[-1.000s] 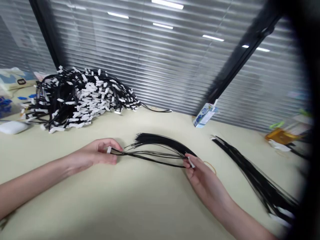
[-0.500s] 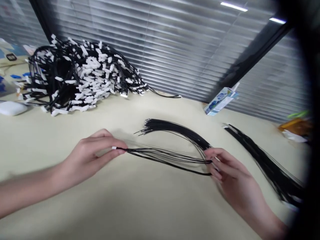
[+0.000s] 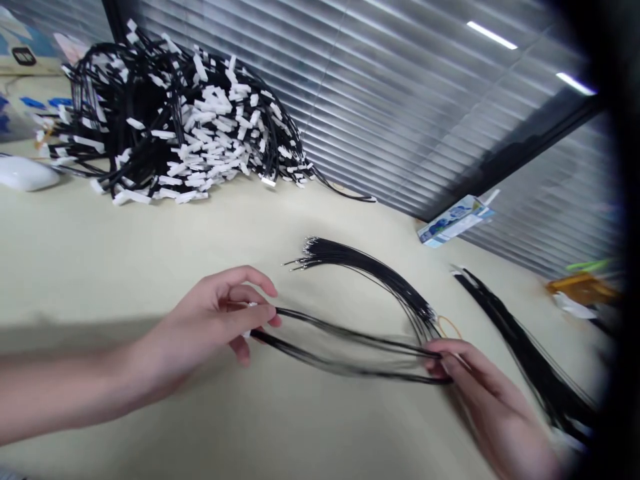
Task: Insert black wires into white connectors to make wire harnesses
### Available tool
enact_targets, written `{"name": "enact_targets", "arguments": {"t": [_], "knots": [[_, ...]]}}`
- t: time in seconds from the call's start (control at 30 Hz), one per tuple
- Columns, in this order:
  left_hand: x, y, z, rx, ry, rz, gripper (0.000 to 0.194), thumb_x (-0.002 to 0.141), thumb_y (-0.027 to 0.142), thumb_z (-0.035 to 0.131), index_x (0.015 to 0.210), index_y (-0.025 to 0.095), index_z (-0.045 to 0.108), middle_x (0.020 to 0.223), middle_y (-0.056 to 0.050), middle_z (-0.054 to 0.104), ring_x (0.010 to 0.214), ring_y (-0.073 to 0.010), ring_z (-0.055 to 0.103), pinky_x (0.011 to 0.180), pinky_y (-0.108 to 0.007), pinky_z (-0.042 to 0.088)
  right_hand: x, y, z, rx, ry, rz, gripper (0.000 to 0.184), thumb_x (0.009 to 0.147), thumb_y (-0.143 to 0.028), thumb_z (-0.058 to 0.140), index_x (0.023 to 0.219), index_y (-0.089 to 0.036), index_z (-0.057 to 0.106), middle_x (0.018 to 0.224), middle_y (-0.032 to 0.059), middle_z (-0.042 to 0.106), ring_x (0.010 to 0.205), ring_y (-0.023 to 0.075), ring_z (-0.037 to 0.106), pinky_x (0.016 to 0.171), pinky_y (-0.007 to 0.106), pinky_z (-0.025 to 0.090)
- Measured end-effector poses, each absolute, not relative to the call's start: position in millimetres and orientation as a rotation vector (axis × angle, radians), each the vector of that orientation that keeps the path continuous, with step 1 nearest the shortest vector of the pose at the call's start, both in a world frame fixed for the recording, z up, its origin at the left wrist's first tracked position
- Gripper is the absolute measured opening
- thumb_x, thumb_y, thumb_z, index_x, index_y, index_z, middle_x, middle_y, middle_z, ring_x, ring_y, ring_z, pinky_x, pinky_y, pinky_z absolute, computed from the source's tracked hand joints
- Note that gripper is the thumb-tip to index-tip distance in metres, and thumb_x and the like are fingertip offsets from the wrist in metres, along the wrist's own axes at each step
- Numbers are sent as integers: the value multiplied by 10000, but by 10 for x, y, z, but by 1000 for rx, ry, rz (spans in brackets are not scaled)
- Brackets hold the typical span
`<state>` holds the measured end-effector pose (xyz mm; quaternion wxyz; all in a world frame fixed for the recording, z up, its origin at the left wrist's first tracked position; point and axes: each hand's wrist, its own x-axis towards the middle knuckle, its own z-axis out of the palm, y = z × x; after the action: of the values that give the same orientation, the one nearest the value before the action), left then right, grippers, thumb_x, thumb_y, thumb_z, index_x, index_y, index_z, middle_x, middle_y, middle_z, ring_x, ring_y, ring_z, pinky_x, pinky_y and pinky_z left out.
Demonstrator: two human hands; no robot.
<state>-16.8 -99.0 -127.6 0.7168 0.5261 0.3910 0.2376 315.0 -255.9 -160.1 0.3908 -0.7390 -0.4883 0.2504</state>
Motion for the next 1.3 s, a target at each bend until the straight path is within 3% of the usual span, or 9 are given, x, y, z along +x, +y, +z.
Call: {"name": "enact_targets", "arguments": {"t": [0.13, 0.3, 0.63, 0.77, 0.9, 1.0, 1.3], "knots": [[-123, -1019, -1236, 1210, 872, 469, 139, 811, 292, 600, 917, 233, 532, 800, -28, 637, 830, -190, 590, 460, -182, 482, 3143, -2470, -1592, -2012, -1985, -138, 240, 886, -338, 438, 1036, -216, 579, 1102, 85, 516, 1057, 251, 472, 929, 438, 366], [-63, -1034, -1246, 1248, 838, 466, 133, 815, 291, 583, 917, 226, 528, 820, -33, 647, 770, -183, 591, 465, -207, 504, 2875, -2122, -1404, -1853, -2286, -541, 224, 869, -165, 441, 1051, -154, 572, 1149, 119, 512, 1093, 282, 456, 885, 445, 400], [-57, -1000, -1254, 1229, 762, 405, 147, 812, 308, 595, 890, 194, 545, 836, -30, 641, 713, -167, 633, 548, -239, 514, 2130, -1057, -1433, -1526, -2415, -459, 361, 836, -60, 427, 1177, -129, 524, 1203, 86, 530, 1104, 240, 451, 921, 381, 388], [-71, -970, -1250, 1176, 765, 393, 139, 827, 313, 583, 900, 196, 560, 853, -36, 650, 803, -170, 630, 622, -237, 518, 2108, -927, -1558, -1468, -2385, -374, 287, 860, -74, 414, 1091, -127, 575, 1121, 86, 573, 1022, 212, 487, 899, 351, 409], [-89, -932, -1271, 1015, 755, 455, 120, 822, 263, 605, 927, 209, 583, 892, -19, 614, 1003, -197, 575, 819, -307, 518, 2141, -939, -1606, -1437, -2304, -295, 208, 905, -141, 409, 969, -143, 606, 999, 70, 607, 937, 183, 503, 854, 319, 422], [-102, -912, -1279, 941, 776, 478, 143, 812, 251, 625, 948, 214, 600, 942, -4, 588, 995, -184, 577, 924, -335, 475, 2145, -942, -1614, -1433, -2245, -250, 184, 912, -175, 423, 937, -148, 603, 965, 59, 612, 916, 176, 504, 839, 312, 418], [-118, -884, -1160, 943, 802, 402, 90, 800, 215, 635, 882, 182, 619, 919, -30, 625, 968, -187, 587, 924, -329, 456, 2120, -927, -1604, -1343, -2185, -200, 153, 901, -143, 415, 886, -149, 567, 902, 67, 608, 867, 173, 518, 796, 324, 414]]}}
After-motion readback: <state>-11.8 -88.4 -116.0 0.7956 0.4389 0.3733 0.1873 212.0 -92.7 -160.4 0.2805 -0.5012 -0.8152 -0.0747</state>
